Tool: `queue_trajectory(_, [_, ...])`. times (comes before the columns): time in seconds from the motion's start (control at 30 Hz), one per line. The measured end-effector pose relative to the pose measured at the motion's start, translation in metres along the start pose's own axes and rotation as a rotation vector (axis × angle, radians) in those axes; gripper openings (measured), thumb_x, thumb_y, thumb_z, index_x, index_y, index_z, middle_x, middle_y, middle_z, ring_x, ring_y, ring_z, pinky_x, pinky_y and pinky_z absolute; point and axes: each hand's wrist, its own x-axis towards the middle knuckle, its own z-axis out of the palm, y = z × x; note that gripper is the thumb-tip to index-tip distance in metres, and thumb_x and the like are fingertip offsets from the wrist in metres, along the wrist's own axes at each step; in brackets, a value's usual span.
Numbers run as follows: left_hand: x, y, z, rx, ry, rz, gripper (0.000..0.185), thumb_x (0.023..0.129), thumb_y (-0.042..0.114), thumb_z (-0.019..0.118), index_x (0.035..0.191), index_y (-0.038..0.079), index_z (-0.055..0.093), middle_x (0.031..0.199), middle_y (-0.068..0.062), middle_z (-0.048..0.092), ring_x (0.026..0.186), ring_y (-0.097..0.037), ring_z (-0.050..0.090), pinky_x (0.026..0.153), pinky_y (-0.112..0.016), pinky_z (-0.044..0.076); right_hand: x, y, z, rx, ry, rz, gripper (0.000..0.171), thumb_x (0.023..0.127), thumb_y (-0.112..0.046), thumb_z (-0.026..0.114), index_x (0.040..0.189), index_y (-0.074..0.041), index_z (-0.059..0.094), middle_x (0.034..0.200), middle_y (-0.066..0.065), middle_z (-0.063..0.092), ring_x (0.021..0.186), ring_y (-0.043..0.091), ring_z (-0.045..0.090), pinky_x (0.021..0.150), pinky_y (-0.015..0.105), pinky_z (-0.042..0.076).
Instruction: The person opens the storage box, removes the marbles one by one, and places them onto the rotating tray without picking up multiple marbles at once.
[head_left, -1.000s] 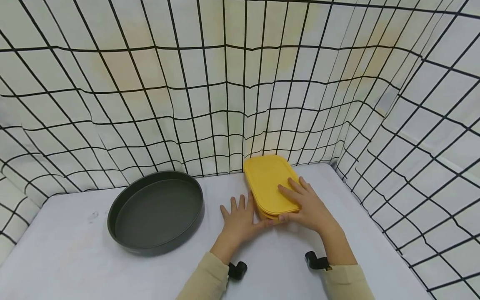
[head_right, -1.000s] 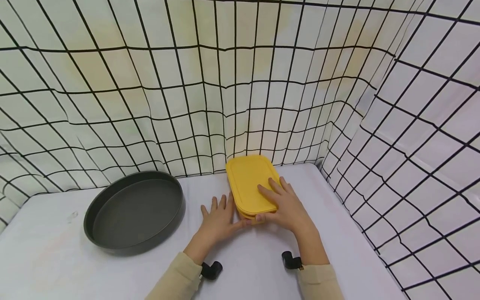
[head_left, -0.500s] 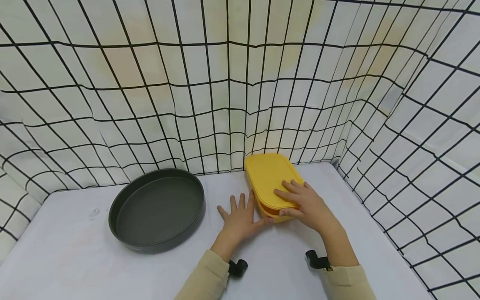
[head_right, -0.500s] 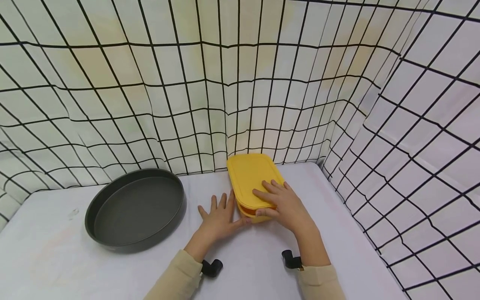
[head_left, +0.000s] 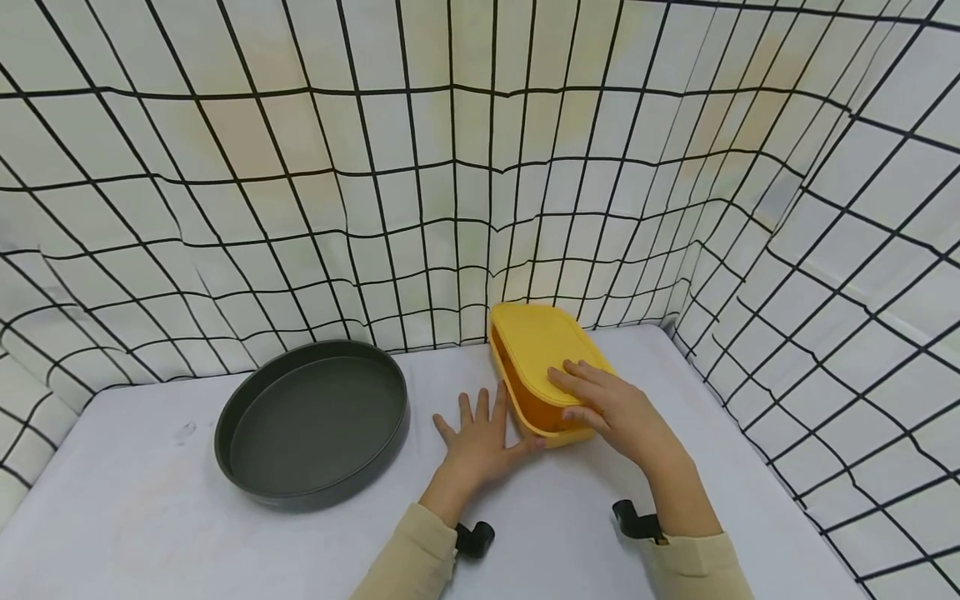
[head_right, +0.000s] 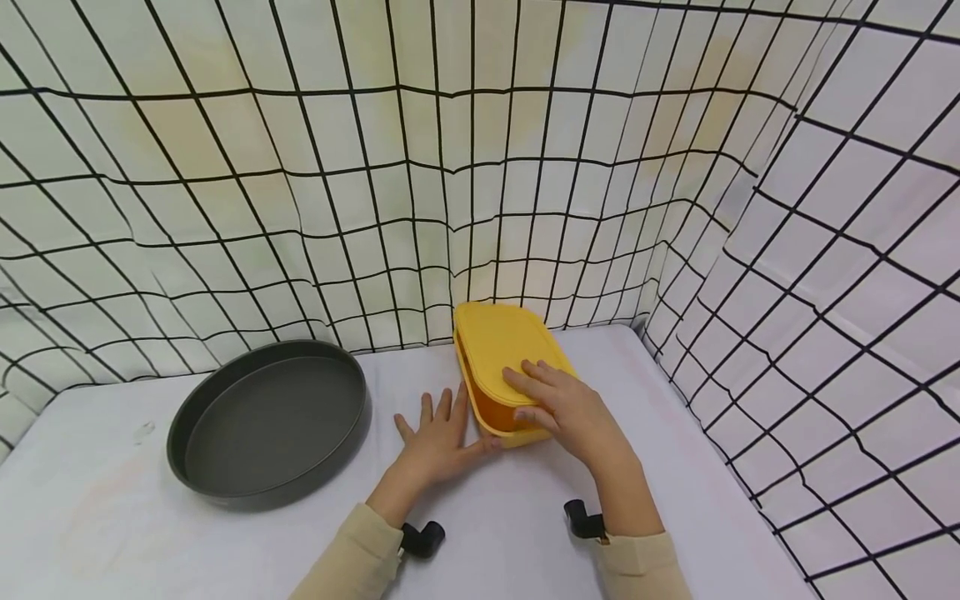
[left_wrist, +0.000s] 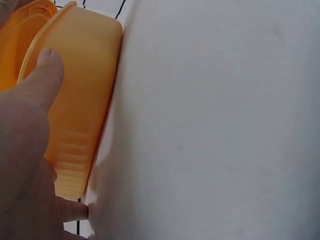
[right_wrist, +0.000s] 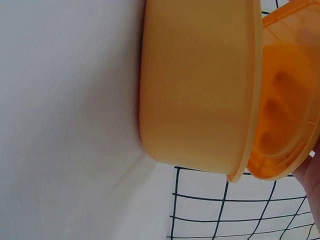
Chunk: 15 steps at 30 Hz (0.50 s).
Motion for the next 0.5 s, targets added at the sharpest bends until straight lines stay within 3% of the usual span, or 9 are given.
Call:
queue_trajectory(0.13, [-0.0012, 0.0002, -0.0006, -0.001, 0.000, 0.005, 0.112, 0.079, 0.088, 0.044, 0.161, 0.017, 0.014, 0.162, -0.021, 0.022, 0.148, -0.053, 0.008, 0.103, -0.085, 0.002, -0.0004, -0.0047, -0.0019, -0.015, 0.020, -0.027, 0.051, 0.094, -0.044, 0.064, 0.144, -0.041, 0.051, 0.153, -0.002, 0.047, 0.142, 0.025, 0.043, 0.110, 0.056, 0.041])
queue_trajectory(0.27, [-0.0012, -0.0001, -0.0004, 0.004, -0.001, 0.007, 0.112, 0.080, 0.088, 0.044, 0.161, 0.017, 0.015, 0.162, -0.022, 0.023, 0.148, -0.053, 0.009, 0.103, -0.085, 0.002, 0.0005, -0.0083, -0.0012, -0.048, 0.071, -0.110, 0.045, 0.095, -0.029, 0.069, 0.139, -0.033, 0.059, 0.147, 0.001, 0.054, 0.136, 0.025, 0.050, 0.108, 0.051, 0.045])
queue_trajectory(0.4, [-0.0005, -0.0006, 0.0000, 0.002, -0.006, 0.003, 0.112, 0.079, 0.088, 0.044, 0.161, 0.017, 0.014, 0.162, -0.021, 0.022, 0.148, -0.053, 0.008, 0.103, -0.085, 0.002, 0.0034, -0.0083, 0.0017, -0.078, 0.153, -0.210, 0.045, 0.087, -0.009, 0.071, 0.130, -0.024, 0.068, 0.136, 0.004, 0.063, 0.127, 0.024, 0.059, 0.104, 0.046, 0.049])
queue_trajectory(0.5, [-0.0006, -0.0011, -0.0002, -0.005, -0.006, -0.001, 0.112, 0.079, 0.088, 0.045, 0.161, 0.017, 0.015, 0.162, -0.021, 0.022, 0.148, -0.052, 0.007, 0.104, -0.085, 0.001, 0.0053, -0.0085, 0.0019, -0.101, 0.178, -0.225, 0.048, 0.083, -0.003, 0.070, 0.128, -0.022, 0.069, 0.134, 0.005, 0.065, 0.126, 0.026, 0.060, 0.105, 0.047, 0.048])
